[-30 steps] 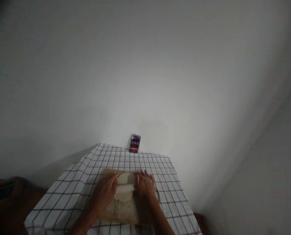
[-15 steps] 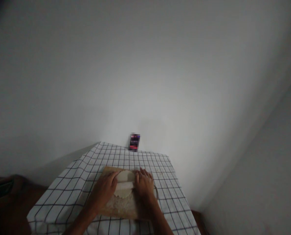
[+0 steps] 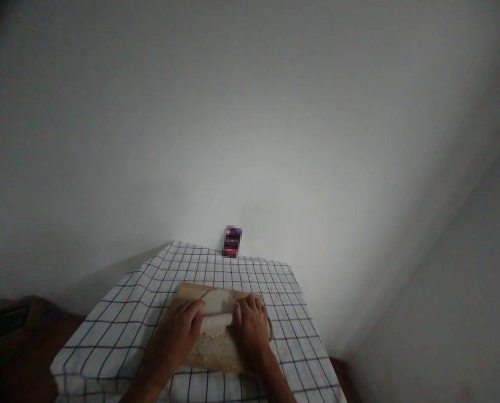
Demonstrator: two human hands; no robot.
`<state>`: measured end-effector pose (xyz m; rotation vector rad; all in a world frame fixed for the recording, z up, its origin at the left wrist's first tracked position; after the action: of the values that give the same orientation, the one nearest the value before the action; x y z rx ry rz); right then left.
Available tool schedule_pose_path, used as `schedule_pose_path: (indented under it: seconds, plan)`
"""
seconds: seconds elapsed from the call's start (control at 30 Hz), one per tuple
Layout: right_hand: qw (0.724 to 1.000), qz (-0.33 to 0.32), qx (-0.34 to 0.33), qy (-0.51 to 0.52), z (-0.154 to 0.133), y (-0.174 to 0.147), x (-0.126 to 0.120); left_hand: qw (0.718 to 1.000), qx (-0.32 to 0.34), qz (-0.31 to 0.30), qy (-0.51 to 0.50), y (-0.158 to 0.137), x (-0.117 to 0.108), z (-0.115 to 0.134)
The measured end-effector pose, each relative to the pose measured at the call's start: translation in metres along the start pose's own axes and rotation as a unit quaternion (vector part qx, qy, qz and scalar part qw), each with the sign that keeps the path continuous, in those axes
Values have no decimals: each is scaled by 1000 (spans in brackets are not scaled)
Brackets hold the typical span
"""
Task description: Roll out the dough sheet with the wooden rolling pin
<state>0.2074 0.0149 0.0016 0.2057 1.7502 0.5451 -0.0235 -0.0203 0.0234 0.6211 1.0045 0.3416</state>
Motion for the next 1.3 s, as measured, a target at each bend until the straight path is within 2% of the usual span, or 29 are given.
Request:
schedule_pose_path:
  seconds: [0.23,0.43,0.57,0.87,1.3]
  plan:
    - [1000,10,16,9,-7,18,-10,999,-20,-28,-25,3,3,-5]
    - [999,11,40,22,-1,28,9,999,-7,-37,1,18,5,-7]
    - [998,-4,39,53,3,29,15,1000,14,-26,8,17,5,-8]
    - [995,-10,17,96,7,17,6,998,58,-36,-3,3,3,-7]
    - [993,25,2,117,8,-6,-5,998,42,-9,-35,-12,4,-5]
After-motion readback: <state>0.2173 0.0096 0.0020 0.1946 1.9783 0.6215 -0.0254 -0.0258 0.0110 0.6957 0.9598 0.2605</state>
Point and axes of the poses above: each hand's wrist, its own y-axis towards the middle knuckle, its own x-axis out of the palm, z = x × y, the point moved 3 cm from there along y, towards the middle knuckle, and after that the axes turned 9 degrees about z, right-handed, at the moved point
